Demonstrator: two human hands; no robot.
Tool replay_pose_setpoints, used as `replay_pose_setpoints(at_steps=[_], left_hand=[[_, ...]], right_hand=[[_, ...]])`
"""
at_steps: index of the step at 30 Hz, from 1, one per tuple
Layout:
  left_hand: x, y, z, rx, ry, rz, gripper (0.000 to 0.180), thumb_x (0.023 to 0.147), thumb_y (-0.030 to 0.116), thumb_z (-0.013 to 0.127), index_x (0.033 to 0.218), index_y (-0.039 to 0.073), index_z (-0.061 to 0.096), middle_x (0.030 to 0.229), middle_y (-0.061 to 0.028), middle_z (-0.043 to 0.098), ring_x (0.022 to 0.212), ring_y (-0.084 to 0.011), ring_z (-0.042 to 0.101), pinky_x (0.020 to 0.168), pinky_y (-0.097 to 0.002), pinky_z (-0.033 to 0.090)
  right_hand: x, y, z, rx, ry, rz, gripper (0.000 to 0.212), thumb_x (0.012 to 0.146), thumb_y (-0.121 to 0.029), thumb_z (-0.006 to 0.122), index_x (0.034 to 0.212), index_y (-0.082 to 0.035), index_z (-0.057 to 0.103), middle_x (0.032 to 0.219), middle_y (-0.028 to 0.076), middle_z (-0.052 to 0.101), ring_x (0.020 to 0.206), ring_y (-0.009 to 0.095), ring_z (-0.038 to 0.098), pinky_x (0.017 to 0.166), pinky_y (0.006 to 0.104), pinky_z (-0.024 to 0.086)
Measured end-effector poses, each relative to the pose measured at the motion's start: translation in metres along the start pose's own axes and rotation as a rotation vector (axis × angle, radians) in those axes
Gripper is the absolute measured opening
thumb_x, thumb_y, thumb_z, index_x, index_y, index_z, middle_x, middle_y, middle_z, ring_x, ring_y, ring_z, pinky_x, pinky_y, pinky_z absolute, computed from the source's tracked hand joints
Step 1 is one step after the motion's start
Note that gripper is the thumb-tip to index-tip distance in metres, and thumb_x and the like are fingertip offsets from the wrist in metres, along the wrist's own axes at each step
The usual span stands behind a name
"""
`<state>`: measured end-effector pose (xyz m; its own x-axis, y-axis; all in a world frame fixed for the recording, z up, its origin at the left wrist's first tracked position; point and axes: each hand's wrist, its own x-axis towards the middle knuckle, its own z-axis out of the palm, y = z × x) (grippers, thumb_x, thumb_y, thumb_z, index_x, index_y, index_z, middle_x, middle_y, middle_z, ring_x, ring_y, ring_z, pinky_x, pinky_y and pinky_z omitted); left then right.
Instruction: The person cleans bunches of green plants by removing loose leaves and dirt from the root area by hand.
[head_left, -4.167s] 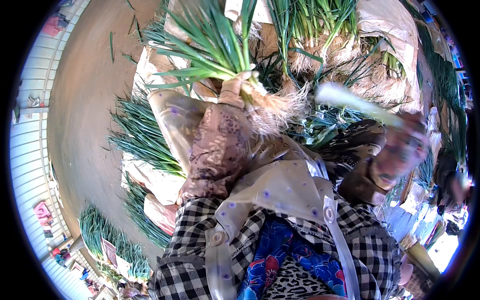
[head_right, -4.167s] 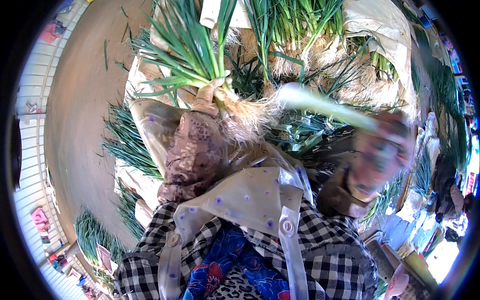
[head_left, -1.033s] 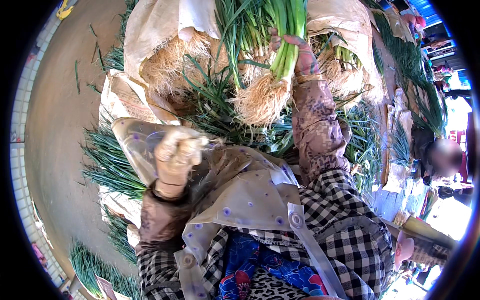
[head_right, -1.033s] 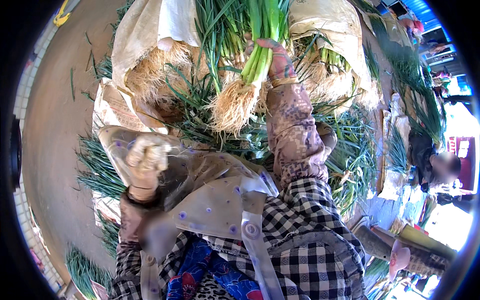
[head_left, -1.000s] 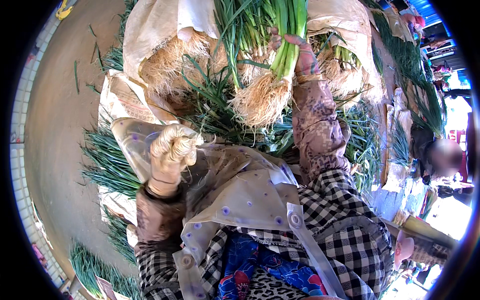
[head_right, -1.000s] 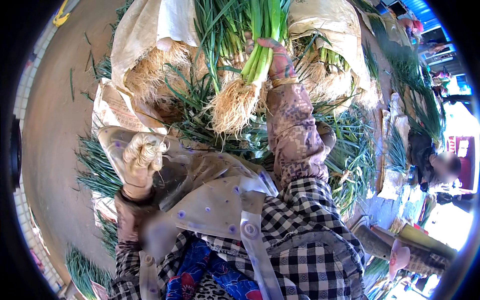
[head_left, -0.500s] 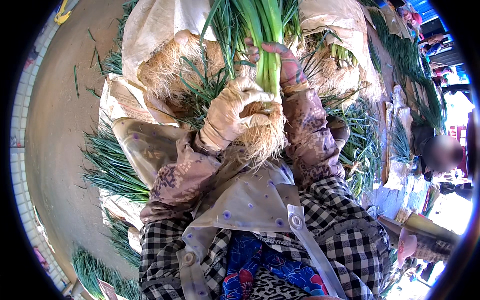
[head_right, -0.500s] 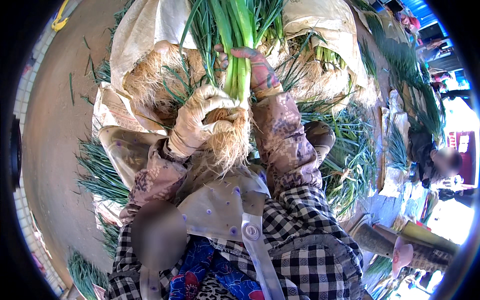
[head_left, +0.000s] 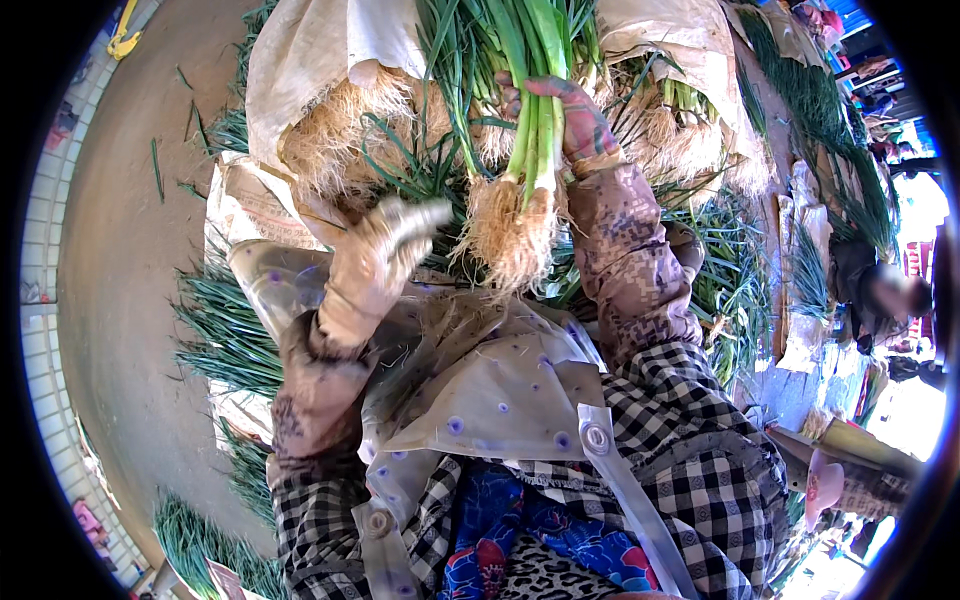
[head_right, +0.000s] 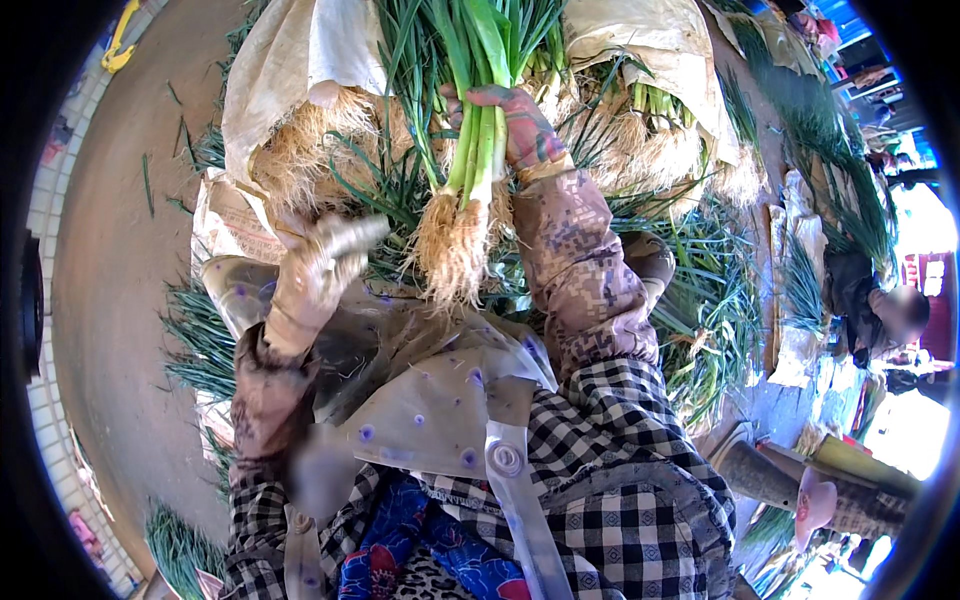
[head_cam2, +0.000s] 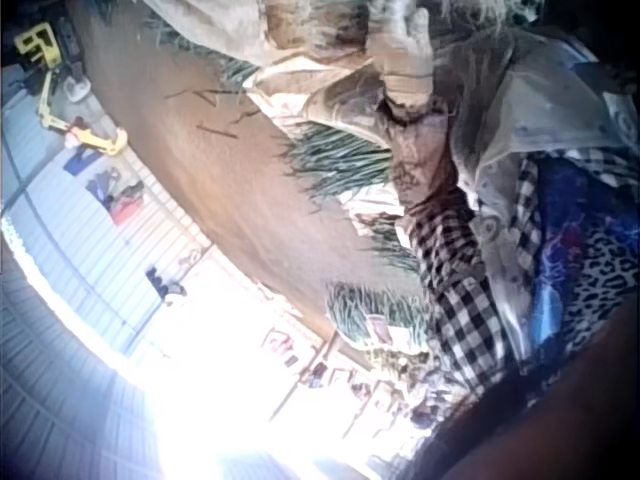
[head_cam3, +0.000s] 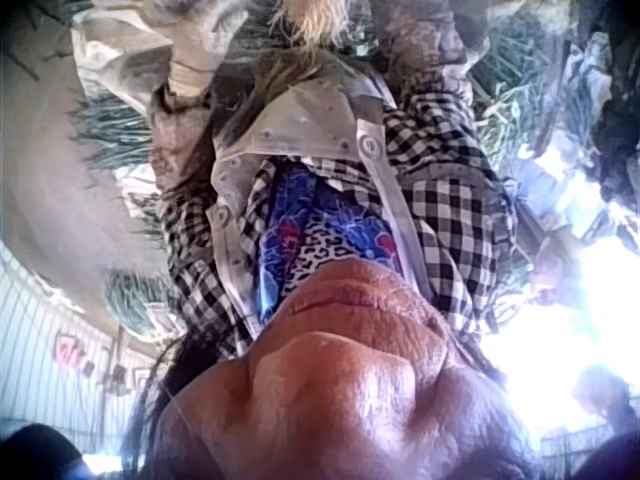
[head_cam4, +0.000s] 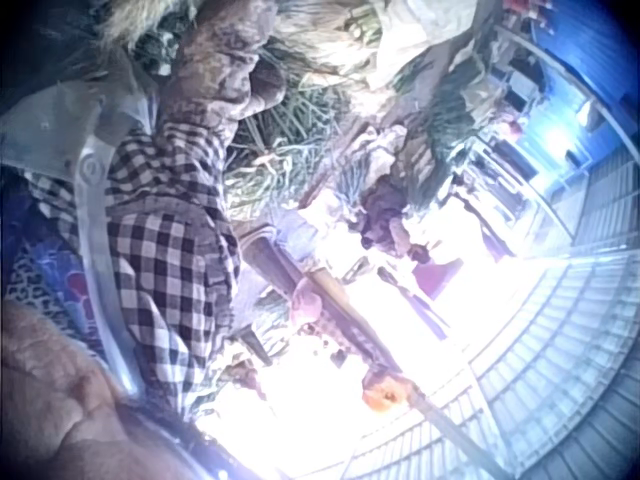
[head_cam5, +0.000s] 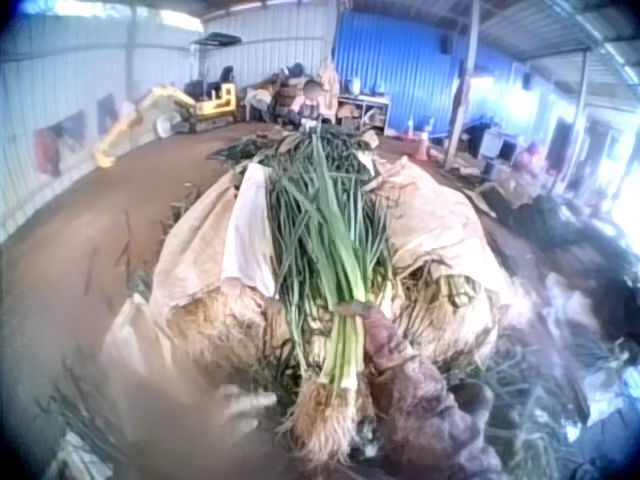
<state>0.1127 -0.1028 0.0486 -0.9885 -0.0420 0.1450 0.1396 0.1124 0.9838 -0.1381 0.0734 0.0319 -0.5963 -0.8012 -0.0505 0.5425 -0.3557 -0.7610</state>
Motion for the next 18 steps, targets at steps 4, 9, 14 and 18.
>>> replay_pose_setpoints(at_steps=[4, 9, 14, 18], left_hand=[[0.030, 0.011, 0.030, 0.019, 0.018, 0.269, 0.053, 0.071, 0.018, 0.070, 0.117, 0.004, 0.048, 0.112, -0.0084, 0.054, 0.096, -0.0161, 0.054, 0.080, -0.0280, 0.045], [0.043, -0.013, 0.058, 0.125, 0.161, 0.235, 0.020, 0.067, -0.003, 0.068, 0.085, 0.002, 0.061, 0.079, -0.0044, 0.059, 0.067, -0.0104, 0.058, 0.064, -0.0224, 0.048], [0.040, -0.011, 0.061, -0.129, 0.050, 0.082, 0.008, 0.074, 0.003, 0.065, 0.078, 0.000, 0.058, 0.076, -0.0056, 0.061, 0.066, -0.0088, 0.056, 0.060, -0.0224, 0.046], [-0.011, 0.031, 0.069, -0.425, -0.362, 0.068, 0.010, 0.074, 0.005, 0.066, 0.075, 0.000, 0.057, 0.075, -0.0062, 0.059, 0.071, -0.0125, 0.056, 0.064, -0.0251, 0.046]], right_hand=[[0.003, 0.003, 0.011, -0.225, 0.105, 0.009, 0.043, 0.074, -0.012, 0.062, 0.109, 0.010, 0.049, 0.089, 0.010, 0.060, 0.077, 0.017, 0.059, 0.072, 0.0280, 0.051], [0.016, 0.013, 0.023, -0.194, 0.119, 0.051, 0.035, 0.074, -0.003, 0.059, 0.107, 0.007, 0.051, 0.097, 0.016, 0.059, 0.078, 0.023, 0.060, 0.070, 0.0338, 0.052], [0.033, 0.028, -0.023, -0.165, 0.064, 0.185, 0.033, 0.079, -0.010, 0.056, 0.107, 0.007, 0.051, 0.099, 0.016, 0.058, 0.079, 0.024, 0.061, 0.067, 0.0329, 0.053], [0.037, 0.035, -0.016, -0.155, 0.179, 0.129, 0.031, 0.078, -0.008, 0.057, 0.104, 0.007, 0.051, 0.092, 0.015, 0.060, 0.073, 0.023, 0.060, 0.065, 0.0354, 0.053]])
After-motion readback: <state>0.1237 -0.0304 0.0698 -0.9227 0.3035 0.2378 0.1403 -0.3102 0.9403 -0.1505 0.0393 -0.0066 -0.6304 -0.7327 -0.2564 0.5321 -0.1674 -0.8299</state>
